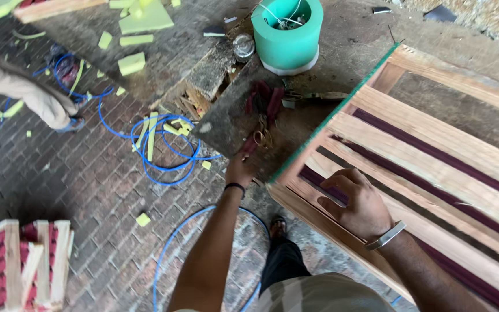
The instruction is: The person uses a pneumatic staple gun to attach maroon webbing strips to a wooden crate frame. They position the webbing, staple it in place, and trim excess material with scissors. The process is repeated across multiple slats of the crate.
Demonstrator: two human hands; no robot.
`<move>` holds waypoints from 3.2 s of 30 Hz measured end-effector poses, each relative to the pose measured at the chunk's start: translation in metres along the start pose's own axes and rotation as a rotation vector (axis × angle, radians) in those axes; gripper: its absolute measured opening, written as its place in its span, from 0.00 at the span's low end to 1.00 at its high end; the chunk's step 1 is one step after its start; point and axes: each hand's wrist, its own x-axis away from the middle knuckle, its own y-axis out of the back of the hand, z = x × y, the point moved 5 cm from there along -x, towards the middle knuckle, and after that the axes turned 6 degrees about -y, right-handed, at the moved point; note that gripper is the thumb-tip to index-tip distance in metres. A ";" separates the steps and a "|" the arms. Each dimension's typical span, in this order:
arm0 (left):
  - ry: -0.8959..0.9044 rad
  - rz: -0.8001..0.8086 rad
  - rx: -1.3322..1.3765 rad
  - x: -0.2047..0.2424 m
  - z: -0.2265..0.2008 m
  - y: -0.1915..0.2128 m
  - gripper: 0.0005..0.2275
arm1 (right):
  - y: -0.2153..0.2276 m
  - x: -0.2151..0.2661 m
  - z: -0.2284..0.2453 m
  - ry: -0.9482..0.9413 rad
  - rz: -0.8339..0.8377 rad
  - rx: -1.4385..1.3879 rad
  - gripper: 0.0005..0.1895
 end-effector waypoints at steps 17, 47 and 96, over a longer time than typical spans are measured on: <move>0.076 0.377 -0.173 -0.091 0.032 -0.040 0.27 | -0.158 -0.254 0.072 -0.236 0.673 0.600 0.16; 0.345 0.242 1.188 -0.090 -0.001 0.177 0.12 | -0.231 -0.325 0.020 -0.092 0.110 0.497 0.39; -0.016 1.159 0.661 0.169 -0.268 0.018 0.11 | 0.109 0.160 -0.111 -0.315 -0.031 -0.101 0.13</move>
